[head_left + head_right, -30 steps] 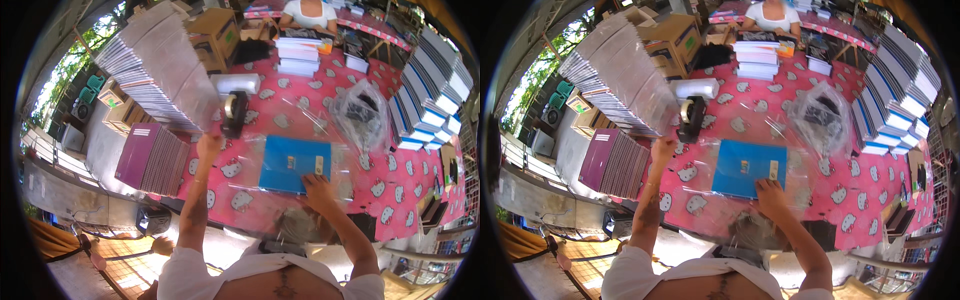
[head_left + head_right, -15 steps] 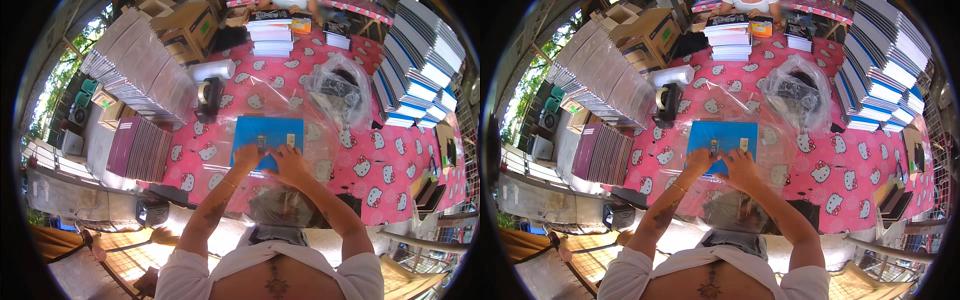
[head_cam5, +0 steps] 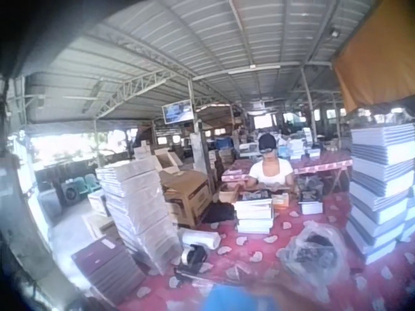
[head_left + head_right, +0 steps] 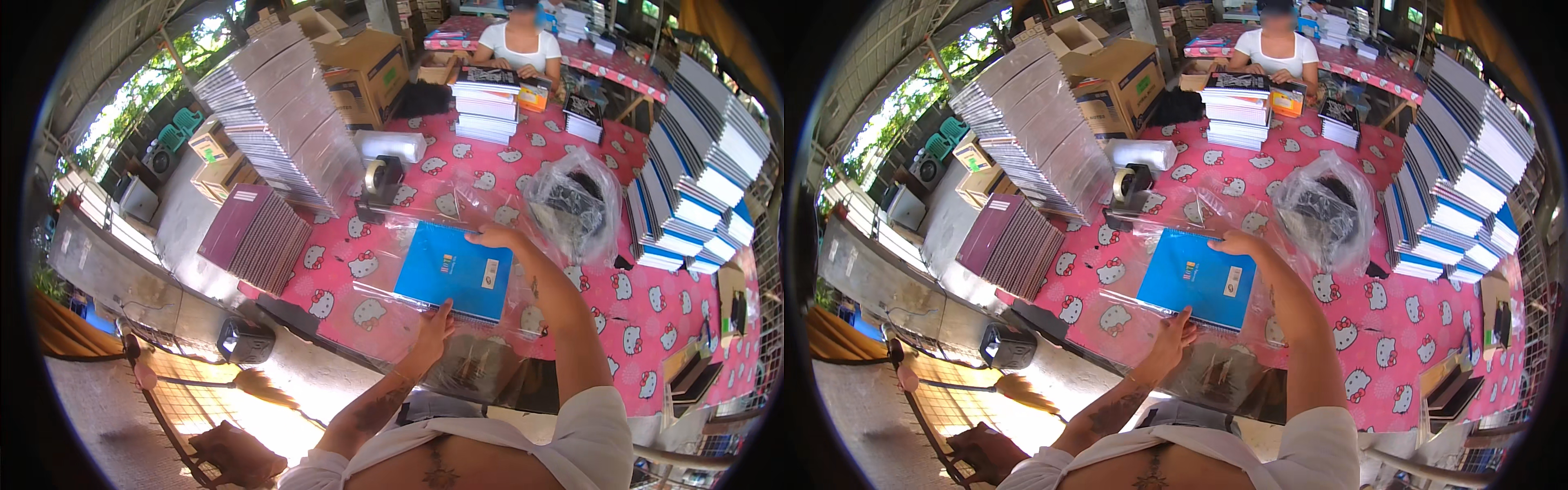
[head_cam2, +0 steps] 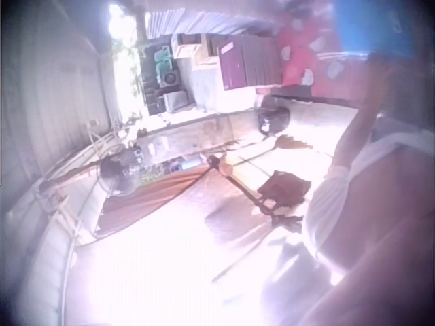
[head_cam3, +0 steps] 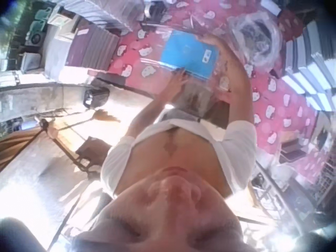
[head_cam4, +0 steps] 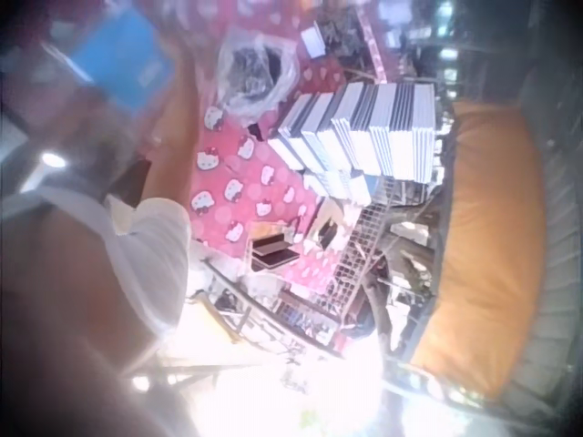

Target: The person places notebooks into plastic bags, folds the bags over, and secures them with tape using a tape dispenser.

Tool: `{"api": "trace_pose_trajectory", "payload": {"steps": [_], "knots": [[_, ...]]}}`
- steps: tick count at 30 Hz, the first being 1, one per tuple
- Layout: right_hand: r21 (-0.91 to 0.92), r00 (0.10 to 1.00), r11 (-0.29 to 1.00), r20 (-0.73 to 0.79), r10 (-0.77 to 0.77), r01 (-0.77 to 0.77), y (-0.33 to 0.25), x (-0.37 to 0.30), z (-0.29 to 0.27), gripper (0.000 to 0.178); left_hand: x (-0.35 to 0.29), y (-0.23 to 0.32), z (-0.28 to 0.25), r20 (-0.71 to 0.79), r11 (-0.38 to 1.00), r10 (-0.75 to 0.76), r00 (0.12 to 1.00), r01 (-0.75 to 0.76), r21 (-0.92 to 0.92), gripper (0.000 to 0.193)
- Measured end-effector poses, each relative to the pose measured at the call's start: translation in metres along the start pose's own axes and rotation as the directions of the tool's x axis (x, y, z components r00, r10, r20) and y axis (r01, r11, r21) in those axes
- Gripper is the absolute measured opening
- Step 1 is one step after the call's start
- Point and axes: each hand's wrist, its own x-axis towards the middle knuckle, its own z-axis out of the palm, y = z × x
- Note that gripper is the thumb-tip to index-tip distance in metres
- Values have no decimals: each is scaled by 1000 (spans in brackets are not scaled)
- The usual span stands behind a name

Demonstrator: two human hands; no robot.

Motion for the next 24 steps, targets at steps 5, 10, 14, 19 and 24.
{"api": "trace_pose_trajectory", "payload": {"steps": [5,10,14,19,24], "knots": [[153,963,977,245,108,-148,-21,-50,-21,80,24,3,-21,-63,949,280,958,-266,169,47],[31,998,999,-56,-16,18,112,-76,35,64,64,48,-1,14,896,187,982,-176,407,64],[395,923,918,-366,119,39,54,-108,119,44,97,49,-71,277,890,265,924,-345,298,75],[867,917,478,-298,264,143,0,-155,152,49,109,89,-78,522,891,124,844,-326,316,76],[870,867,454,-368,335,194,-20,-186,183,67,67,102,-96,743,619,110,660,-631,469,80]]}}
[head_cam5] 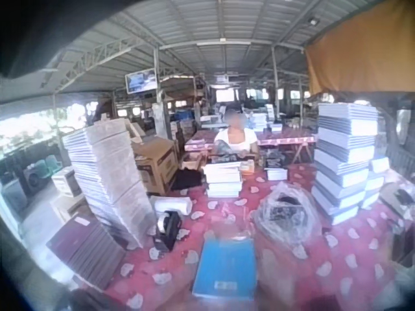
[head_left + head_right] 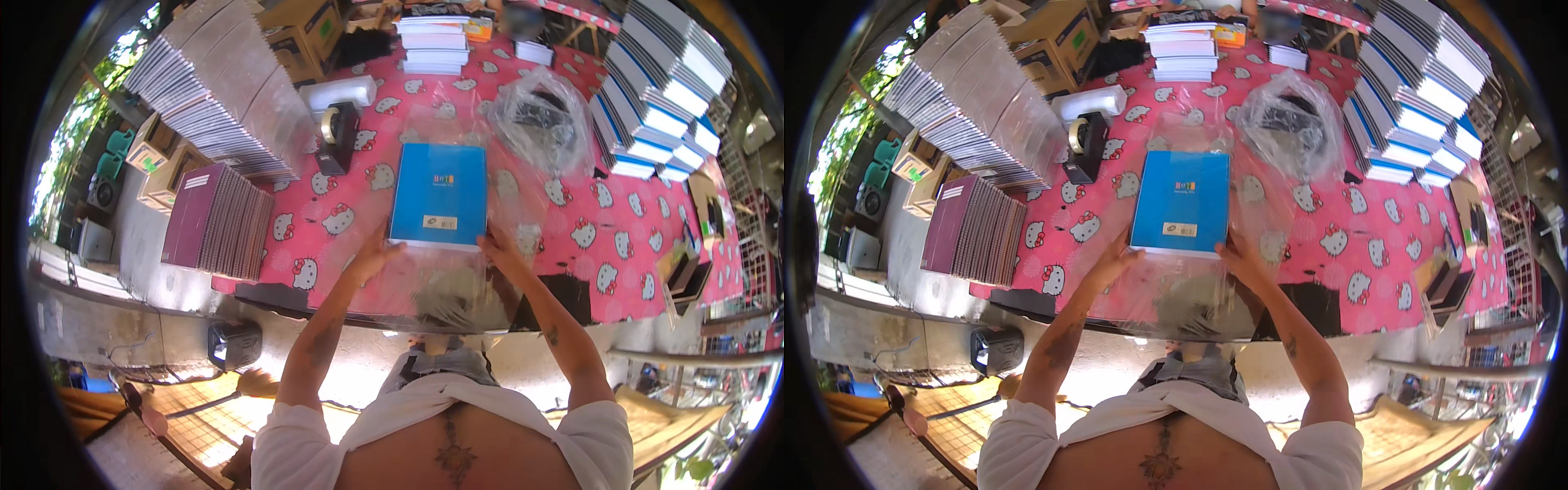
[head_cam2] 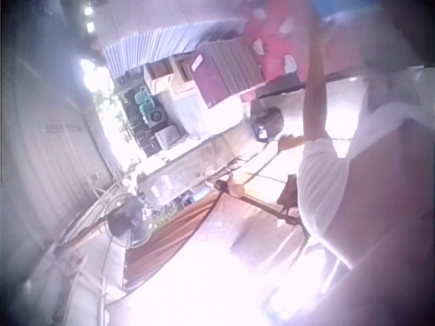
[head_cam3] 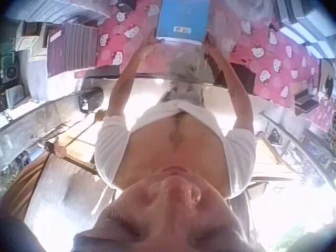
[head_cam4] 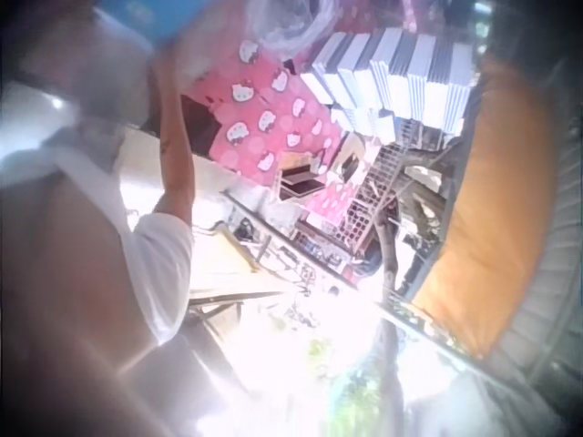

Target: The person places notebooks into plastic bags, folds the bags over, and secures them with tape using a tape dispenser.

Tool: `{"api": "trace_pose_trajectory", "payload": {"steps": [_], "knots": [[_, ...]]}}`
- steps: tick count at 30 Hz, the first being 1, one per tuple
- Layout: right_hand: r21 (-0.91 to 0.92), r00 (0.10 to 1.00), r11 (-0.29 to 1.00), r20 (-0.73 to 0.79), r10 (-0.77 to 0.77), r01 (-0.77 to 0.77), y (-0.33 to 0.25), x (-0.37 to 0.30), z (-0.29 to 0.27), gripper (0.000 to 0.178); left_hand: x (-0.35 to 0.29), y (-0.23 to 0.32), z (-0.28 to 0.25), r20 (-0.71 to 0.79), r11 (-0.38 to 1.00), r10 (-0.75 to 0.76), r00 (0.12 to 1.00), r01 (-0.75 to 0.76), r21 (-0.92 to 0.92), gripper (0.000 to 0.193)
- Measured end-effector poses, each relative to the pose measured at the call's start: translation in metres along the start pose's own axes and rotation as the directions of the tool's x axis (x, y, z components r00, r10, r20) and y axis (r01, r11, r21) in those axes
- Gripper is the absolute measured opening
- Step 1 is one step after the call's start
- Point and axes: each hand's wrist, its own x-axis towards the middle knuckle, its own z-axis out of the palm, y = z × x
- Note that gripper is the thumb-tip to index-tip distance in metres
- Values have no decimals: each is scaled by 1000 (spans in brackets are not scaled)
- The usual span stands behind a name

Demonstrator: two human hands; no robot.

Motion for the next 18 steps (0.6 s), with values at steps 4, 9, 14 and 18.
{"api": "trace_pose_trajectory", "payload": {"steps": [4,9,14,18], "knots": [[-652,915,644,240,-324,399,13,-87,7,87,-80,-23,-10,70,880,91,993,-113,461,94],[-841,879,331,301,-369,427,-6,-99,36,92,-71,8,-7,391,344,311,866,-486,803,85],[-908,913,283,201,-354,310,-10,-87,45,88,-45,1,-6,421,363,345,839,-532,765,73],[-900,893,382,18,-450,211,2,-114,48,83,-58,-10,-17,431,324,400,809,-565,759,71]]}}
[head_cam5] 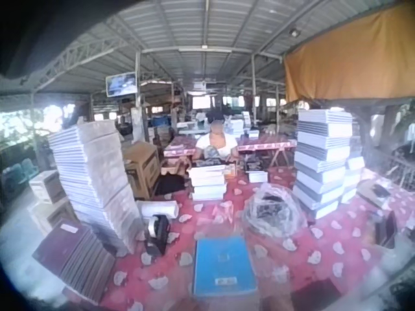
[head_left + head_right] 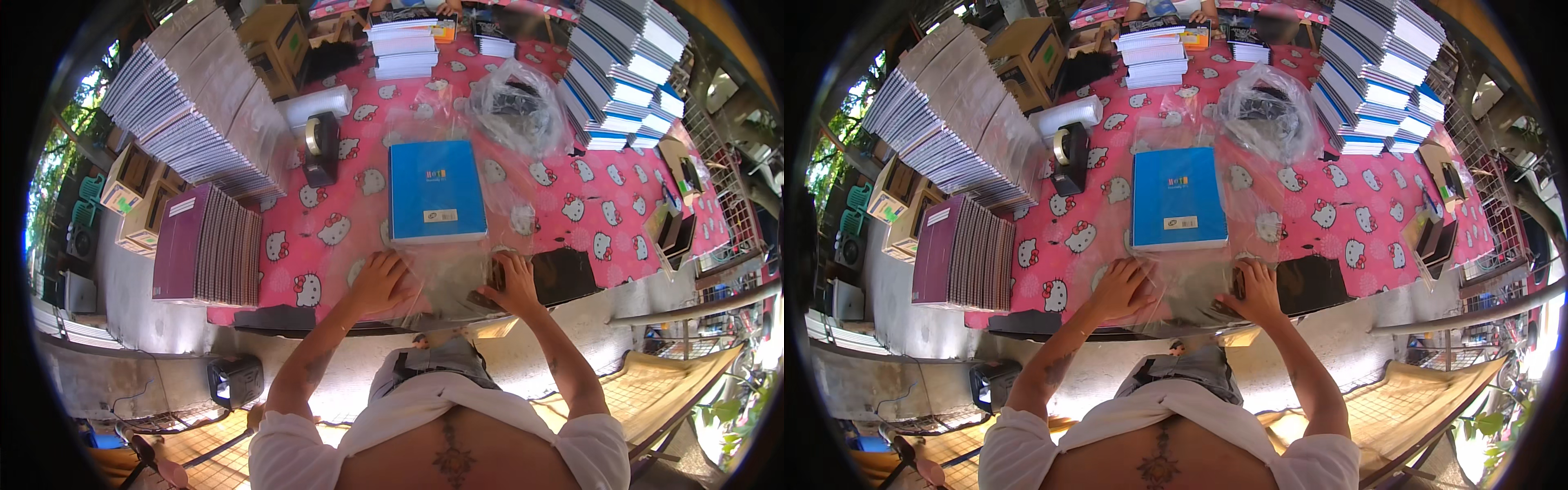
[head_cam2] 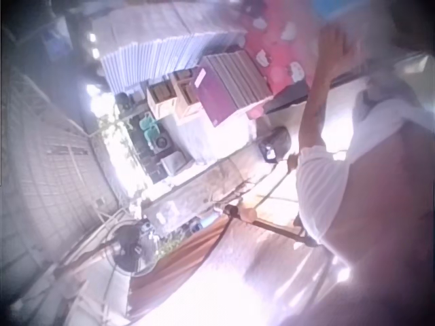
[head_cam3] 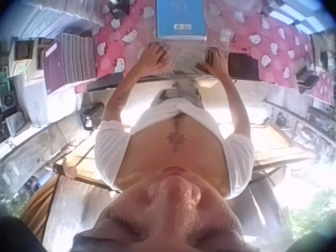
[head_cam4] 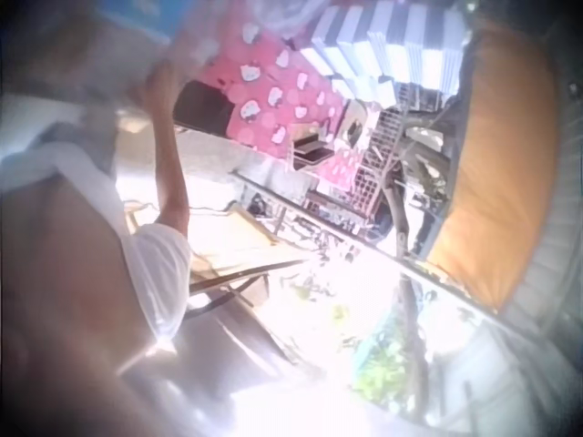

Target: The person places notebooks into plastic bags, folds the bags over, and secures them with tape using a tape dispenser.

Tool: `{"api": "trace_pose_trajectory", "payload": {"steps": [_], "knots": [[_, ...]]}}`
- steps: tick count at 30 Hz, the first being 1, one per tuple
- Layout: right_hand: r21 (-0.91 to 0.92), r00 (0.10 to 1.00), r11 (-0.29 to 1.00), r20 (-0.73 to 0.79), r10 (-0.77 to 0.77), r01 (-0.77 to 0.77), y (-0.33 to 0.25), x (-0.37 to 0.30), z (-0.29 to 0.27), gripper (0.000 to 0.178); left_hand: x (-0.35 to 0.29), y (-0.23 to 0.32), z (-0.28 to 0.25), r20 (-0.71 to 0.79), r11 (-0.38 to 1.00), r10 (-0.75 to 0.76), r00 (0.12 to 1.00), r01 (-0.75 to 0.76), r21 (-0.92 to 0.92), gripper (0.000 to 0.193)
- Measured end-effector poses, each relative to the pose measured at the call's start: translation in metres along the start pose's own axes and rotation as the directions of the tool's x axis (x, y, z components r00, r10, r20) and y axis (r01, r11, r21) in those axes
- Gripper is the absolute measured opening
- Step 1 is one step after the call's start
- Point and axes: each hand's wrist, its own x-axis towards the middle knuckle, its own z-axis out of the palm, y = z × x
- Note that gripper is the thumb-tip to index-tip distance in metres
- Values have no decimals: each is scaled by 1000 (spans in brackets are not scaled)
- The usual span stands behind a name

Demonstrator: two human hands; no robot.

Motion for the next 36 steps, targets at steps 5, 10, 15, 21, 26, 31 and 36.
{"api": "trace_pose_trajectory", "payload": {"steps": [5,10,15,21,26,31,36], "knots": [[-39,1000,999,3,-24,25,-8,2,4,83,5,-7,3,4,999,47,999,-47,-3,70],[-109,979,976,109,-174,186,-21,35,15,72,23,-2,9,9,996,91,996,-91,-3,67],[-52,966,965,48,-254,257,-20,48,39,53,30,5,19,-61,996,56,997,-60,-72,51],[560,976,805,33,216,-197,-2,44,38,37,10,12,38,146,-81,-867,477,154,-985,41],[-164,948,961,-192,-252,223,-20,50,29,23,45,8,19,316,-290,-857,408,127,-949,59],[898,853,308,123,507,-313,18,59,36,33,52,11,22,333,-289,-841,426,167,-943,71],[925,822,157,219,526,-347,7,69,44,46,49,2,30,290,-262,-842,454,125,-957,71]]}}
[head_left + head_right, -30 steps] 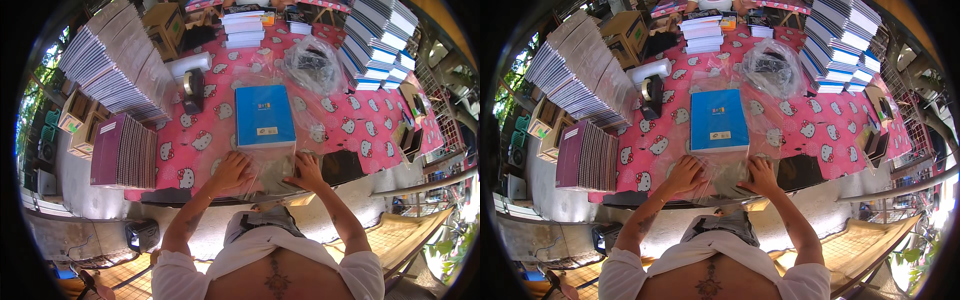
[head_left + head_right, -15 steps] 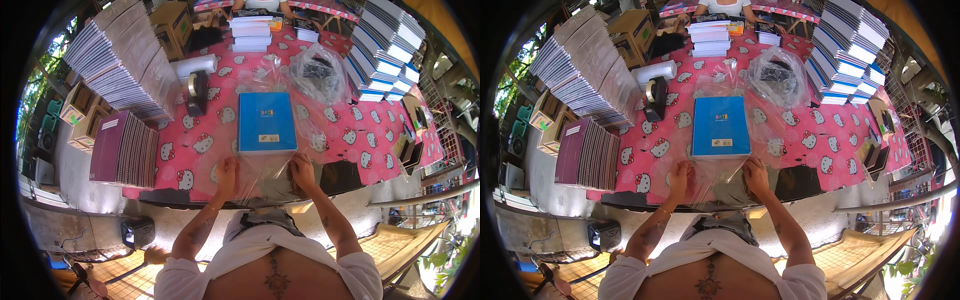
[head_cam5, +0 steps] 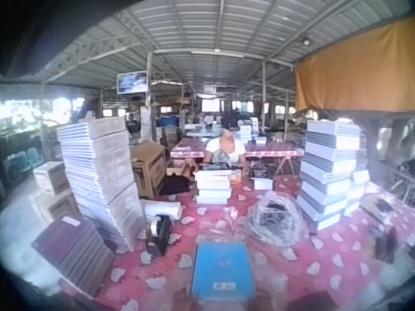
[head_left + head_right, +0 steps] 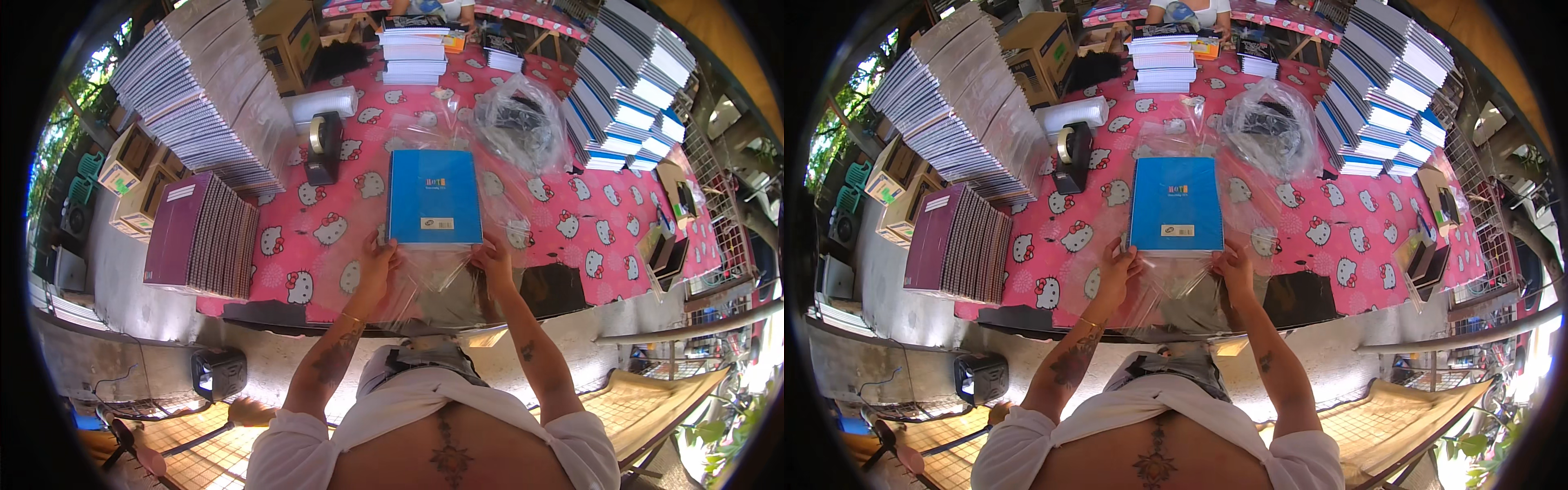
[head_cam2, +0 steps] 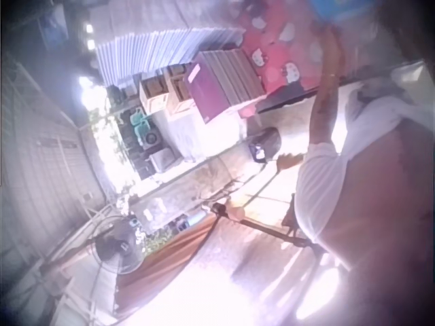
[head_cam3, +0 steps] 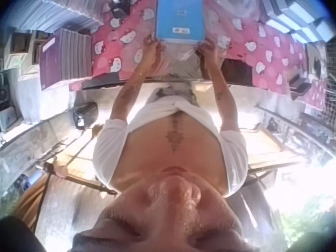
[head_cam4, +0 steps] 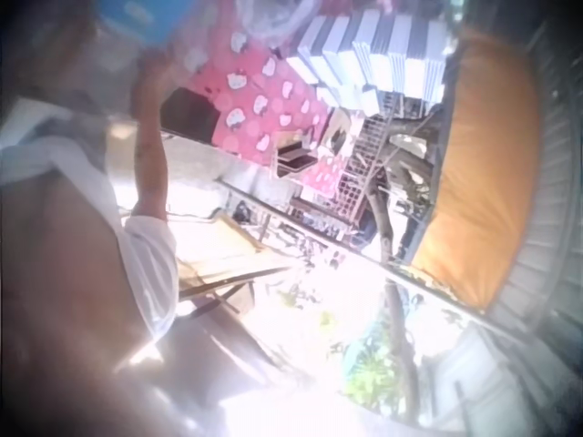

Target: The person places notebooks into plastic bags, folds the bags over, and secures them with tape using a tape dispenser.

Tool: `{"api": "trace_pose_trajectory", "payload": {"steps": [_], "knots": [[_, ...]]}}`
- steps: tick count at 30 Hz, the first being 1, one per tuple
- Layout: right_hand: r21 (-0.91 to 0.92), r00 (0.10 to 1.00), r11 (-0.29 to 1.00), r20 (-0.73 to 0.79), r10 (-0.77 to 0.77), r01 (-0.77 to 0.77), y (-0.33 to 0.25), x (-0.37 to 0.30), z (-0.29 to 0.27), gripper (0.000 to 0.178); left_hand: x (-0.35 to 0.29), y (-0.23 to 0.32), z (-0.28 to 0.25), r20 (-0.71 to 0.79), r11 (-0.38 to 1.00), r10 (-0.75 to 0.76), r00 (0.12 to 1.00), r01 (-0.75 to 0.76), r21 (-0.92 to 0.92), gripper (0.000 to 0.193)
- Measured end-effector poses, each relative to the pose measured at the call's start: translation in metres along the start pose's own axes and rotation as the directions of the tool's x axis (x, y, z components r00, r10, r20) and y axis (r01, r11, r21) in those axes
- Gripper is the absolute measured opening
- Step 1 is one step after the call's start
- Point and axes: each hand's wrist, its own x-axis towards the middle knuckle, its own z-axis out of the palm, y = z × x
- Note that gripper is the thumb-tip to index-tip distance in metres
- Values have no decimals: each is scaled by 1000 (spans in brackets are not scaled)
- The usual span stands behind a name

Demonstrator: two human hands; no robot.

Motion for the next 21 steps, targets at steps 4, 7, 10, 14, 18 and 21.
{"api": "trace_pose_trajectory", "payload": {"steps": [4,7,10,14,18,21], "knots": [[-50,993,994,-63,-100,97,2,-8,1,49,-10,-3,1,-9,999,-8,1000,8,-36,69],[-356,957,903,-71,-283,240,-4,-14,9,51,-10,-6,-10,17,994,97,995,-97,53,63],[-528,927,798,-50,-371,291,-9,-21,14,52,-12,-6,-11,269,232,663,699,-533,814,55],[6,984,992,-134,-122,124,8,-15,10,53,-2,-12,-1,16,798,433,901,-391,459,44],[-53,978,987,-130,-160,155,8,-17,20,54,5,-13,-12,-38,932,281,959,-263,250,37],[-481,901,828,-156,-404,288,4,-25,23,53,-6,-6,-12,298,130,721,625,-544,829,36]]}}
